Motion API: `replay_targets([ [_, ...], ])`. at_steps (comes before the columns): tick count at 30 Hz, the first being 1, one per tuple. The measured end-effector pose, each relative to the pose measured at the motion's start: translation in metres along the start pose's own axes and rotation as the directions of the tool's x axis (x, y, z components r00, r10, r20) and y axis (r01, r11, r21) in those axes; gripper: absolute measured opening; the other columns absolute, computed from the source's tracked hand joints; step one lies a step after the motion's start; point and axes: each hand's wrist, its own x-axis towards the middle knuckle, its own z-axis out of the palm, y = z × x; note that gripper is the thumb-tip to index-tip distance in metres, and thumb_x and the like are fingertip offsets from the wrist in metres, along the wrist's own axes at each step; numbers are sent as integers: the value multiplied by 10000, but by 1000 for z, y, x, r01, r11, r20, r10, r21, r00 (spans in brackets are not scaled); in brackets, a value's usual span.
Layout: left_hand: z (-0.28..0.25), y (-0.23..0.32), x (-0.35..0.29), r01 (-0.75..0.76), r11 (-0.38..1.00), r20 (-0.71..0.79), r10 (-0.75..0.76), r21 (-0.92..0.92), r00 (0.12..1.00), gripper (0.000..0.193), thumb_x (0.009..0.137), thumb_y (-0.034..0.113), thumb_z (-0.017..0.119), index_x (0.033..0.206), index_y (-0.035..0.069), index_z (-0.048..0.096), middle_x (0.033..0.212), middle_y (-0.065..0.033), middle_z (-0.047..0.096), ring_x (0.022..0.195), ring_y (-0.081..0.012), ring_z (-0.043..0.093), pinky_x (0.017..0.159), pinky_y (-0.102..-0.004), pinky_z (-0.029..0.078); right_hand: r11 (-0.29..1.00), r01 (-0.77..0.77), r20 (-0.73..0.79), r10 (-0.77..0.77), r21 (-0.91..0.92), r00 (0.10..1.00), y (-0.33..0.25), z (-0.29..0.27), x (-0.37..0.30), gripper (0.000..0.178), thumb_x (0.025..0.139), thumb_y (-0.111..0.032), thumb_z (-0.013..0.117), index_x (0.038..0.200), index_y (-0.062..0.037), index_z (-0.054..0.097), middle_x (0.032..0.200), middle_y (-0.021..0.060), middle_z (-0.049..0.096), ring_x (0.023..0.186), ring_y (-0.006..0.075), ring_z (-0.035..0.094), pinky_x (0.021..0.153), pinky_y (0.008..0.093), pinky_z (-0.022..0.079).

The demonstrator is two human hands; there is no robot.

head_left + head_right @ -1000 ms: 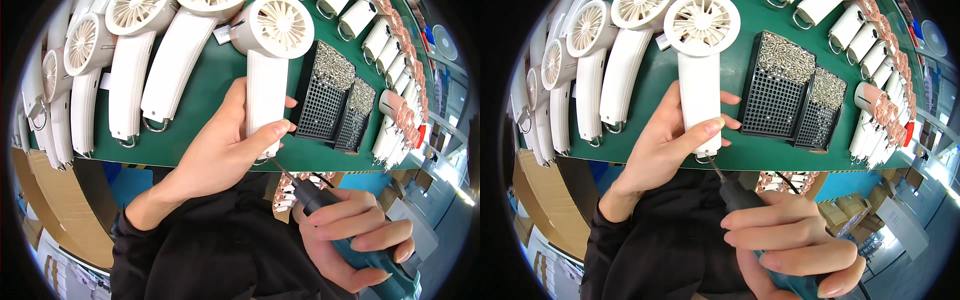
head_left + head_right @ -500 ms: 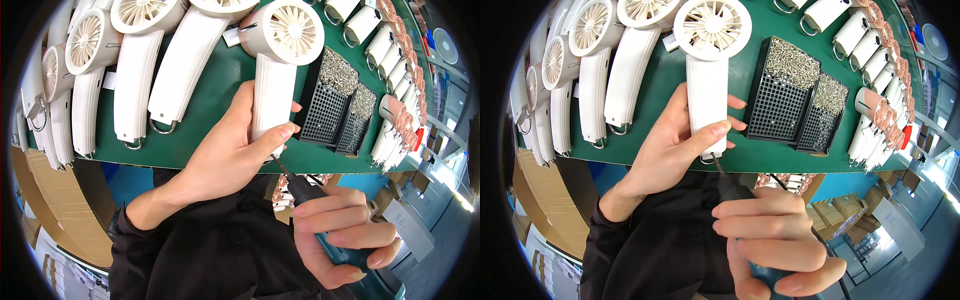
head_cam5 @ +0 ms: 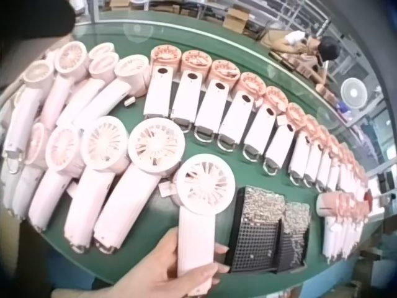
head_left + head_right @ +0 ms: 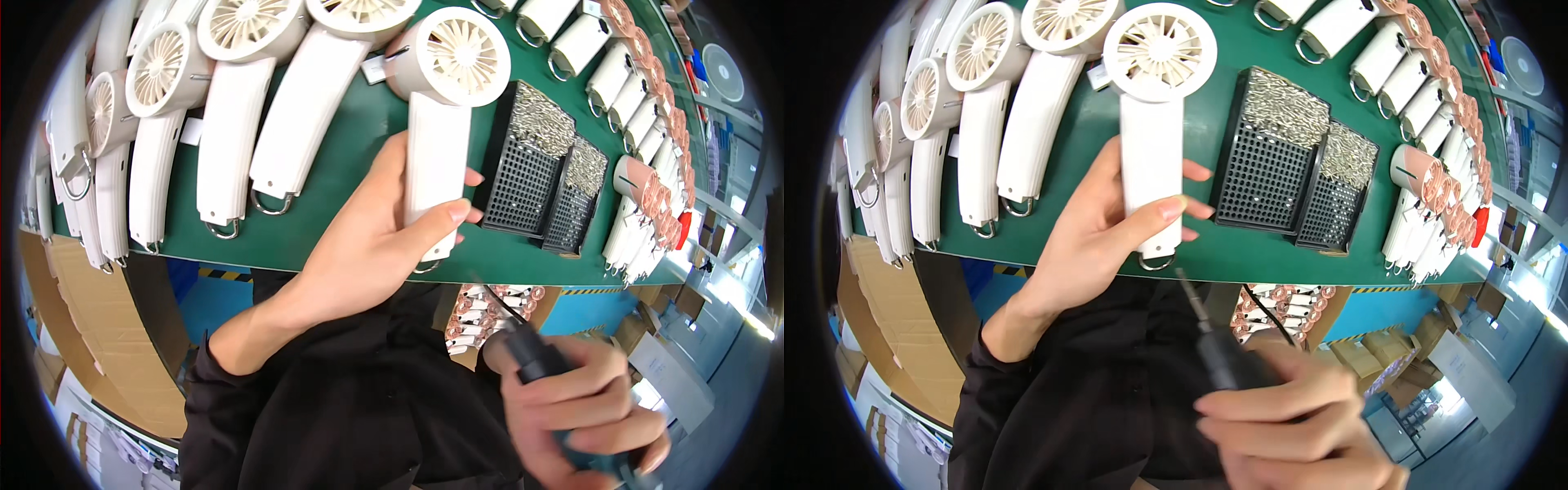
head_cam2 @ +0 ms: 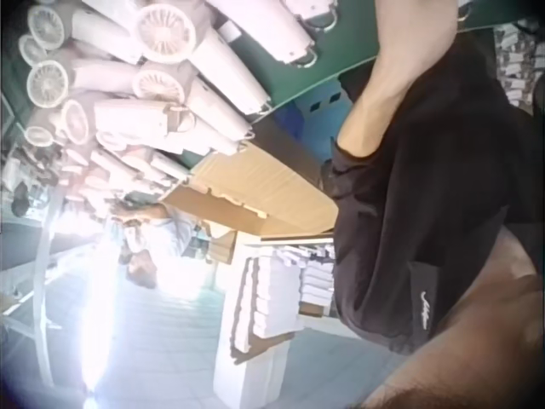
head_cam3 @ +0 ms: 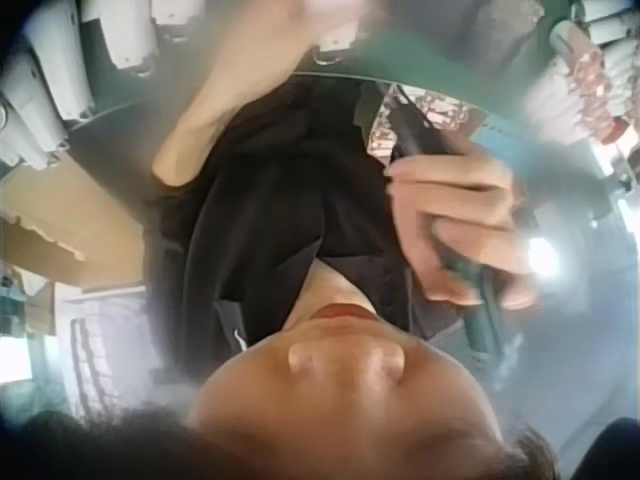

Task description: Assembling handheld portable fans using an electric screwdriver and placing finished products into a cardboard box.

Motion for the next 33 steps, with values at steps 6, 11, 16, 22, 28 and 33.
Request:
replay_targets([
  [6, -4, 12, -25, -452, 455, 232, 459, 767, 857, 612, 775, -44, 647, 1335, -25, 400, 1122, -185, 555, 921, -305, 592, 786, -342, 483, 894, -173, -253, 70, -413, 965, 1, -54, 26, 204, 939, -267, 443, 1039, -89, 449, 743, 65, 467, 385, 156, 423, 322, 300, 365],
  [11, -16, 24, -52, -387, 31, 369, 240, 921, 898, 506, 613, 112, 740, 1108, 196, 675, 960, -72, 530, 716, -207, 509, 600, -301, 445, 901, -267, -352, 140, -342, 925, 17, -74, 18, 229, 979, -197, 361, 1181, -88, 364, 726, 132, 463, 374, 231, 450, 320, 377, 442],
  [16, -18, 18, -63, -376, -175, 407, 203, 910, 891, 472, 658, 108, 684, 1114, 231, 686, 960, -70, 520, 720, -196, 493, 610, -292, 440, 834, -343, -395, 167, -433, 903, 26, -77, 15, 249, 947, -186, 414, 1144, -63, 325, 709, 138, 477, 350, 229, 448, 322, 382, 450],
  [22, -15, 22, -63, -347, -278, 408, 205, 896, 889, 497, 658, 123, 654, 1137, 252, 683, 993, -86, 524, 753, -215, 510, 640, -296, 445, 817, -353, -383, 177, -456, 907, 28, -72, 17, 245, 923, -178, 439, 1074, -42, 302, 678, 143, 474, 347, 233, 447, 321, 379, 447],
  [28, -15, 21, -64, -373, -347, 448, 170, 861, 877, 521, 684, 138, 618, 1191, 258, 629, 1046, -104, 539, 776, -222, 530, 676, -311, 444, 758, -362, -416, 133, -542, 900, 33, -59, 21, 185, 922, -198, 422, 978, -43, 338, 649, 112, 447, 342, 204, 428, 322, 345, 420],
  [33, -13, 21, -65, -372, -330, 440, 162, 868, 883, 533, 696, 142, 611, 1209, 284, 588, 1065, -115, 547, 768, -218, 536, 692, -311, 442, 789, -345, -366, 164, -509, 916, 28, -71, 18, 243, 904, -150, 440, 1066, -29, 305, 667, 144, 476, 348, 223, 445, 325, 371, 451],
])
